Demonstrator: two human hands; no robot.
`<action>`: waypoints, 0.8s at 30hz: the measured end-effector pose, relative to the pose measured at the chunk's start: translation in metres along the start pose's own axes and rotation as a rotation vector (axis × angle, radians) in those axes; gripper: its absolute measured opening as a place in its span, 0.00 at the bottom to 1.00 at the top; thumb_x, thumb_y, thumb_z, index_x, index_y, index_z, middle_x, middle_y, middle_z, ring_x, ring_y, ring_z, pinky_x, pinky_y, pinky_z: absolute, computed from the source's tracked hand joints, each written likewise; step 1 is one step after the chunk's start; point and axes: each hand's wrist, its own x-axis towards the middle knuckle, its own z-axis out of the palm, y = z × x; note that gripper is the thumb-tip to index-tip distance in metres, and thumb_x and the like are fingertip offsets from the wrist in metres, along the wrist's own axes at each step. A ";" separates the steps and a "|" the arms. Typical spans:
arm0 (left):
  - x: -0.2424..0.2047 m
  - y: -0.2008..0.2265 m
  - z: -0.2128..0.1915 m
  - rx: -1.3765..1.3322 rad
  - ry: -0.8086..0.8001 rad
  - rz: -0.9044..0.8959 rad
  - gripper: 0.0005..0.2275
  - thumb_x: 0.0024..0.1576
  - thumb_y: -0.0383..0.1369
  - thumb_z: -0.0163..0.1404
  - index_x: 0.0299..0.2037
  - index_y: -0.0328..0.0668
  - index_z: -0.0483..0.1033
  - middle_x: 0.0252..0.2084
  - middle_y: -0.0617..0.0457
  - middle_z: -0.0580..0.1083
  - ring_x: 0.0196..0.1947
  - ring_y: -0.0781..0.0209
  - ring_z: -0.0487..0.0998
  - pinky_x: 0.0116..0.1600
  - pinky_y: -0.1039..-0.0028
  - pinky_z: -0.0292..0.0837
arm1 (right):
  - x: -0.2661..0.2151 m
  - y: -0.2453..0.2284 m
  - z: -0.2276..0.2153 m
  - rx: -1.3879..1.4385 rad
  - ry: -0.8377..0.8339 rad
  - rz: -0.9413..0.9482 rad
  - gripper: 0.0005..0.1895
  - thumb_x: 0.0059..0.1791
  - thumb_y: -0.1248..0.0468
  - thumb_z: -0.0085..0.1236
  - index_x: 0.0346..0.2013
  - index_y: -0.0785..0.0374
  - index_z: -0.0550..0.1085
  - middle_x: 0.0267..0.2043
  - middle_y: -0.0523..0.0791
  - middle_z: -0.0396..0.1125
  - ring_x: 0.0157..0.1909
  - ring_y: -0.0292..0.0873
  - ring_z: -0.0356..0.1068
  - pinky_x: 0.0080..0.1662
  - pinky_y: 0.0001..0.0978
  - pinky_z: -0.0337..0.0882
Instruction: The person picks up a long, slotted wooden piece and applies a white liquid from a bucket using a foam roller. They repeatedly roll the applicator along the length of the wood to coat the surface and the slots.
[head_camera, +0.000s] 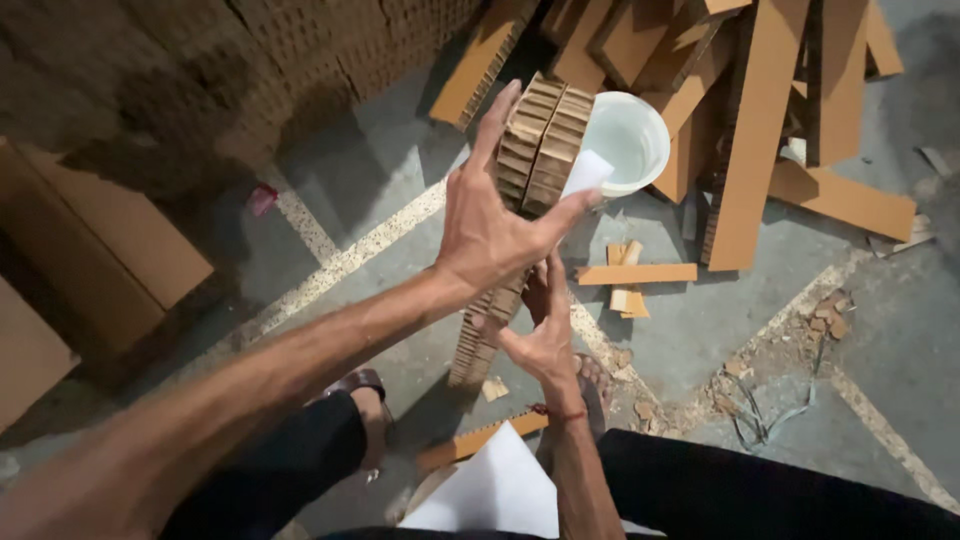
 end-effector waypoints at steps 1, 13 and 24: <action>0.002 0.002 0.002 -0.007 0.006 -0.016 0.46 0.54 0.42 0.63 0.77 0.33 0.45 0.63 0.36 0.73 0.58 0.46 0.83 0.64 0.57 0.77 | 0.001 0.001 0.001 0.001 0.000 -0.007 0.60 0.39 0.70 0.72 0.77 0.66 0.43 0.69 0.55 0.59 0.69 0.51 0.65 0.66 0.42 0.71; 0.005 0.003 0.013 -0.010 0.007 0.023 0.38 0.55 0.34 0.60 0.73 0.30 0.53 0.52 0.42 0.79 0.50 0.54 0.86 0.61 0.66 0.82 | -0.004 -0.003 0.002 -0.038 0.011 -0.022 0.56 0.41 0.70 0.73 0.75 0.64 0.46 0.67 0.53 0.61 0.67 0.51 0.68 0.67 0.42 0.73; 0.014 -0.001 0.007 -0.080 0.044 -0.025 0.28 0.56 0.36 0.56 0.65 0.30 0.64 0.46 0.48 0.80 0.40 0.59 0.86 0.50 0.70 0.86 | -0.004 0.009 0.002 -0.064 -0.005 -0.001 0.64 0.38 0.69 0.75 0.77 0.59 0.40 0.69 0.56 0.59 0.69 0.53 0.65 0.67 0.42 0.70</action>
